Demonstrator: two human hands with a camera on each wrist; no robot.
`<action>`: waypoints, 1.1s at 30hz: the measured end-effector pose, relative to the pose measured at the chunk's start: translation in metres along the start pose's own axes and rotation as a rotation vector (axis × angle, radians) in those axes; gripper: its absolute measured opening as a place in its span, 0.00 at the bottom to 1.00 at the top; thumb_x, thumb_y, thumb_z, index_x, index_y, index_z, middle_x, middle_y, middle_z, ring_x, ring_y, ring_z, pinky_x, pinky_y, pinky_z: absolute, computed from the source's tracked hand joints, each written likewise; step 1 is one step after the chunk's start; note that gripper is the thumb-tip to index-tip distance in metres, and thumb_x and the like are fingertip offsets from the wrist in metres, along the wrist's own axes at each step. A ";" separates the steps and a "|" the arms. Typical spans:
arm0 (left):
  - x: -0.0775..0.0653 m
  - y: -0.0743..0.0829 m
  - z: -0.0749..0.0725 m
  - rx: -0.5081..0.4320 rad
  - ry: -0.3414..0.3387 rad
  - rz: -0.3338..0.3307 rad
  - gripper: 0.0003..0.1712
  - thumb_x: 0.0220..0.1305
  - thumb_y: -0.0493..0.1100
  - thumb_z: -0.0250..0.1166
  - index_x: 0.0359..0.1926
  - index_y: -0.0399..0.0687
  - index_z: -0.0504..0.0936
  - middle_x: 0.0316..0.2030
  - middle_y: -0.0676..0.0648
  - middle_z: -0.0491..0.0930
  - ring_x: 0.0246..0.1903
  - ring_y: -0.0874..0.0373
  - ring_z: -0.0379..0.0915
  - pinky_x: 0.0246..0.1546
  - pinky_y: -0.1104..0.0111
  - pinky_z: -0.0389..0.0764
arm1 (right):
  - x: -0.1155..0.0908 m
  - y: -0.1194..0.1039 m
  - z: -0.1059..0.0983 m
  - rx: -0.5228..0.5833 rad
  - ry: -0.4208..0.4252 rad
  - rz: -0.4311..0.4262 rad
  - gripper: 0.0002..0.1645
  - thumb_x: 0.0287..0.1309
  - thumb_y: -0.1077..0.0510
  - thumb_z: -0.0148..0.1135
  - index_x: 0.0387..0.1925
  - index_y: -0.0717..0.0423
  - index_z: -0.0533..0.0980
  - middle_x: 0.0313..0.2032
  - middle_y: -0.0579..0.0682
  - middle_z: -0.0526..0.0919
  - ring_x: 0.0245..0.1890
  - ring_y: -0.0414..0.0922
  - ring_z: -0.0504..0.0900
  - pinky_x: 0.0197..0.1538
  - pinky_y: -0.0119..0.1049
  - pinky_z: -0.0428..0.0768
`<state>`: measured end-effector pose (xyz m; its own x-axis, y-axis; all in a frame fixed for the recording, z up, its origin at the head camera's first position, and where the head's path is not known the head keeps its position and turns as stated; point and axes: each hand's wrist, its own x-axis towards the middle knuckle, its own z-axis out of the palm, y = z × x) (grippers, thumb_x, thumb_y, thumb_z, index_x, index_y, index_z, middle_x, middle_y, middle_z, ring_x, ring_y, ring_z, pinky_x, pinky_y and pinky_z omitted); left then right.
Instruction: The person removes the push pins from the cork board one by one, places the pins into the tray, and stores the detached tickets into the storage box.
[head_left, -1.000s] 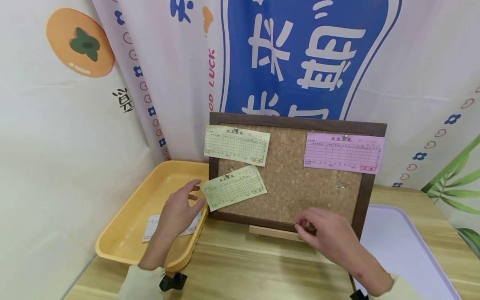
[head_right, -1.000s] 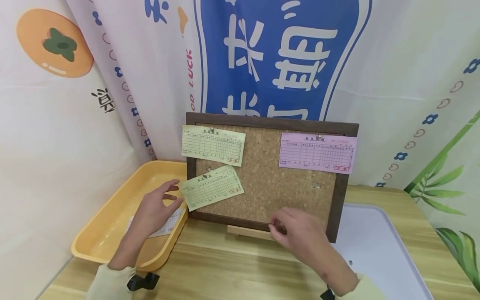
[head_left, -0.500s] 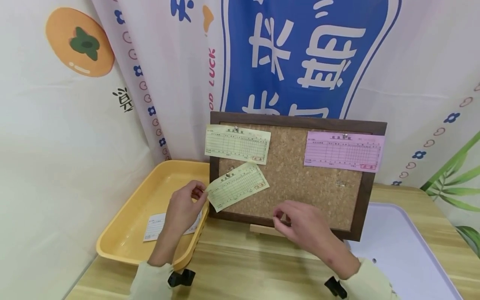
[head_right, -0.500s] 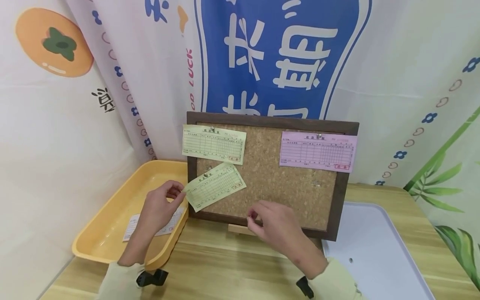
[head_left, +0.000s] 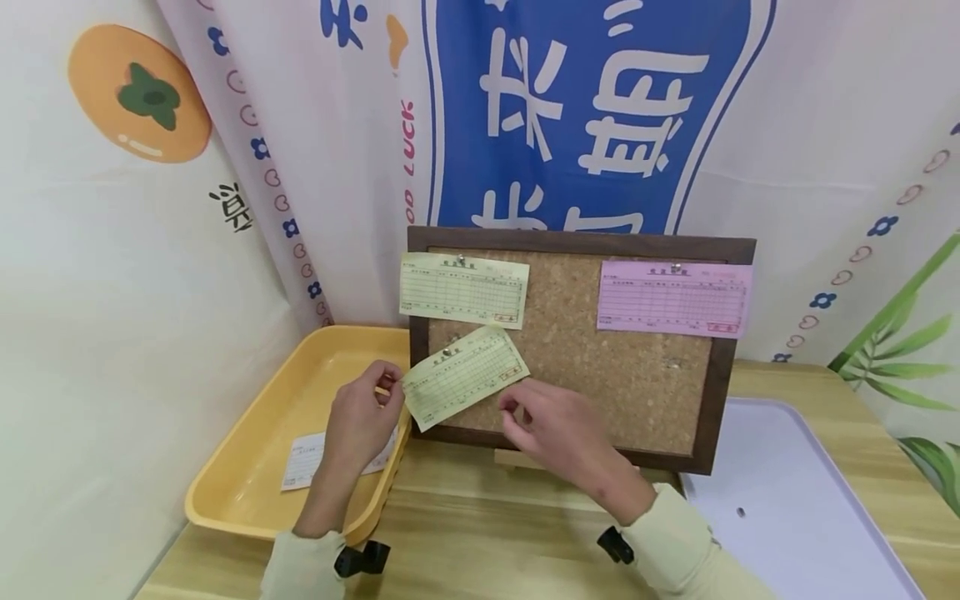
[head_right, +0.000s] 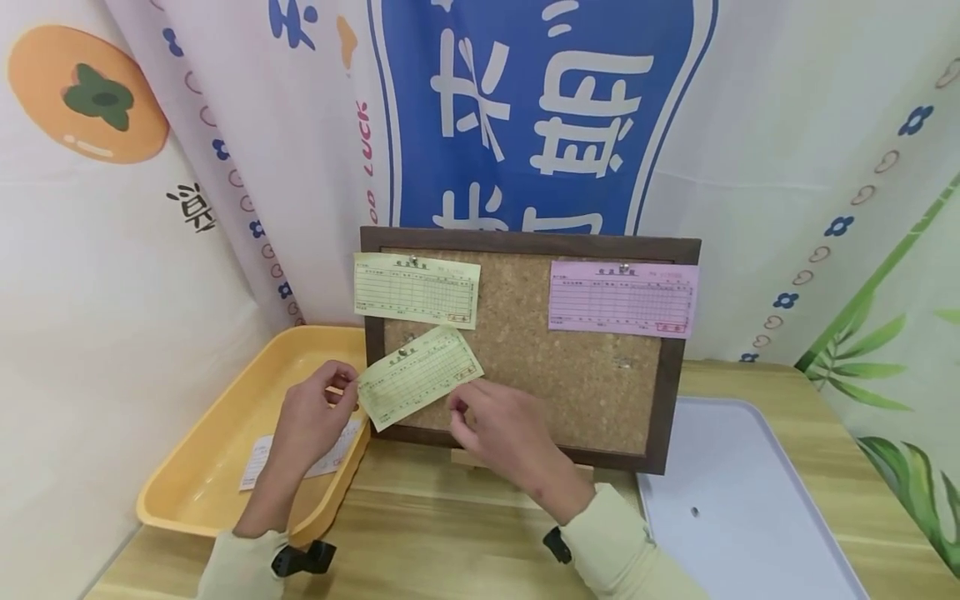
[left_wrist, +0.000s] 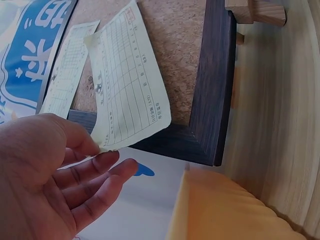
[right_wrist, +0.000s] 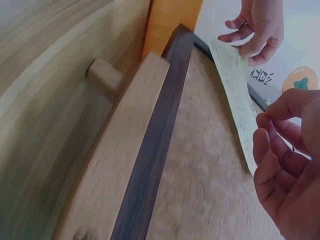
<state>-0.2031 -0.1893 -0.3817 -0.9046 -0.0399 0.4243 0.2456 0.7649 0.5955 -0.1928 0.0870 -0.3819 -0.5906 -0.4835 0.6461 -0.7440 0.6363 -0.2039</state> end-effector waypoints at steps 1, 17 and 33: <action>0.000 0.000 0.000 0.001 0.002 -0.003 0.05 0.70 0.38 0.61 0.44 0.44 0.82 0.36 0.45 0.83 0.34 0.51 0.83 0.37 0.54 0.82 | 0.003 -0.002 0.002 0.001 0.000 -0.005 0.03 0.60 0.60 0.66 0.37 0.50 0.83 0.34 0.40 0.85 0.27 0.35 0.80 0.28 0.26 0.76; -0.005 -0.006 0.001 0.028 0.016 0.018 0.05 0.70 0.37 0.62 0.43 0.45 0.82 0.33 0.46 0.84 0.31 0.53 0.82 0.32 0.56 0.81 | 0.048 -0.011 0.037 0.161 0.023 0.060 0.09 0.63 0.65 0.64 0.43 0.56 0.84 0.35 0.43 0.82 0.30 0.35 0.76 0.33 0.26 0.77; -0.001 -0.003 -0.002 -0.017 0.033 0.025 0.04 0.70 0.36 0.62 0.43 0.44 0.82 0.32 0.46 0.84 0.26 0.57 0.82 0.28 0.59 0.82 | 0.070 -0.014 0.034 0.179 0.030 0.141 0.15 0.65 0.64 0.61 0.51 0.56 0.84 0.41 0.45 0.86 0.28 0.36 0.75 0.28 0.29 0.75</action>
<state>-0.2023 -0.1926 -0.3828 -0.8863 -0.0426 0.4611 0.2739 0.7547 0.5961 -0.2349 0.0237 -0.3589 -0.6847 -0.3778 0.6232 -0.7002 0.5783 -0.4187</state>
